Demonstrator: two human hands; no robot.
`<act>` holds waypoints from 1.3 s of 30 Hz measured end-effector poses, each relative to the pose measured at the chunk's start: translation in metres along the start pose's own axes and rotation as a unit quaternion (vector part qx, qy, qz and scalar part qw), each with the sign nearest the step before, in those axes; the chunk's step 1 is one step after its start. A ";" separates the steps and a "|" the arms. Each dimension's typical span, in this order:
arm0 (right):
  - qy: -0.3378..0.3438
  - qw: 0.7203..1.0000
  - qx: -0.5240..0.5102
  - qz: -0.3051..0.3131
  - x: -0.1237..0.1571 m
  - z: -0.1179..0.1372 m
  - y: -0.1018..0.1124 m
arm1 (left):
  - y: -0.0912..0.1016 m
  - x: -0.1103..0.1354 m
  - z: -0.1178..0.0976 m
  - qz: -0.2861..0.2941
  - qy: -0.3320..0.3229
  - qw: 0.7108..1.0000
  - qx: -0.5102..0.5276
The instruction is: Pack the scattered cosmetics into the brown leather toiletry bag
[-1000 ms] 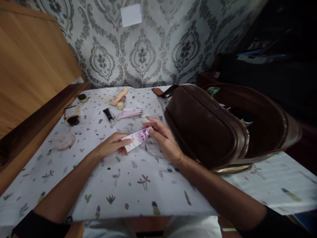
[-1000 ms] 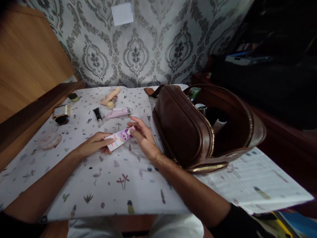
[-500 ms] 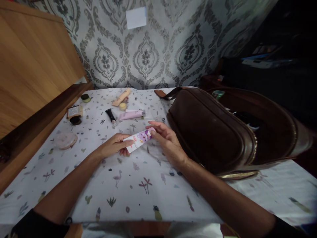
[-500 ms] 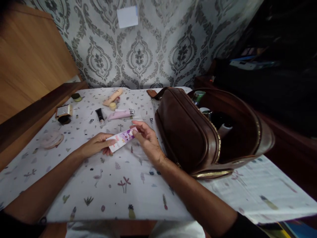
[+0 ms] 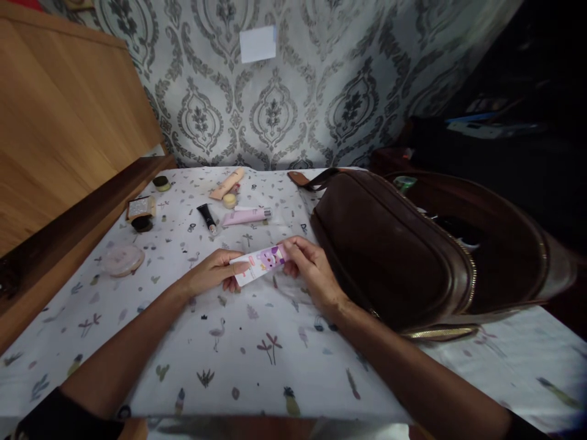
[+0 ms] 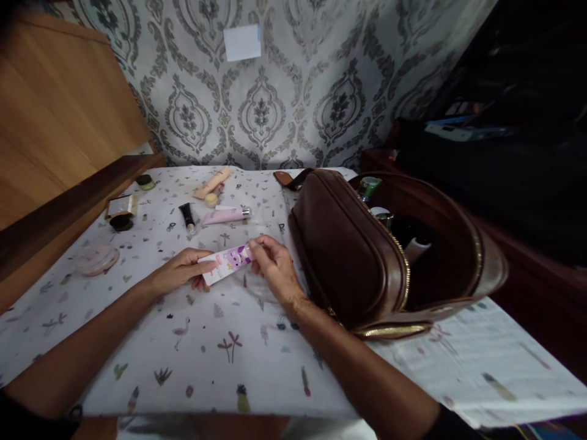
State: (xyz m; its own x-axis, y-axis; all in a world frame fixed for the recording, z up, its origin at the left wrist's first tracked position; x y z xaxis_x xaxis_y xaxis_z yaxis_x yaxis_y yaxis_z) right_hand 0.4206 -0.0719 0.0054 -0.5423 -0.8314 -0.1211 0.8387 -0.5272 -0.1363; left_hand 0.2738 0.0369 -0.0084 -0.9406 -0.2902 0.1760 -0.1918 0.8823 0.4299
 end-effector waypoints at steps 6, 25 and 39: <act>-0.039 0.998 0.027 -0.034 -0.003 -0.008 0.008 | -0.001 0.004 -0.014 -0.064 -0.054 0.985 -0.154; 0.030 0.998 -0.025 -0.054 -0.004 0.007 0.012 | 0.010 0.004 -0.015 -0.139 -0.022 0.988 -0.070; 0.013 0.999 -0.044 -0.021 -0.001 0.004 0.005 | 0.015 0.002 -0.012 -0.182 -0.014 0.982 -0.041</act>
State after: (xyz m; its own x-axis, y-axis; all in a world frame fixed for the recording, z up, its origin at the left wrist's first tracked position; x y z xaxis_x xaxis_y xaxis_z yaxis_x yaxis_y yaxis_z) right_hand 0.4256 -0.0741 0.0089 -0.5788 -0.8034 -0.1395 0.8083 -0.5427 -0.2284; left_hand 0.2719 0.0452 0.0089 -0.8210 -0.5704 -0.0268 -0.4952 0.6879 0.5306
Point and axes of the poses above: each hand's wrist, its own x-axis away from the middle knuckle, its own y-axis out of the back of the hand, z = x × y, the point moved 7 cm from there along -x, towards the middle knuckle, and after that the axes turned 12 degrees about -x, right-handed, at the moved point
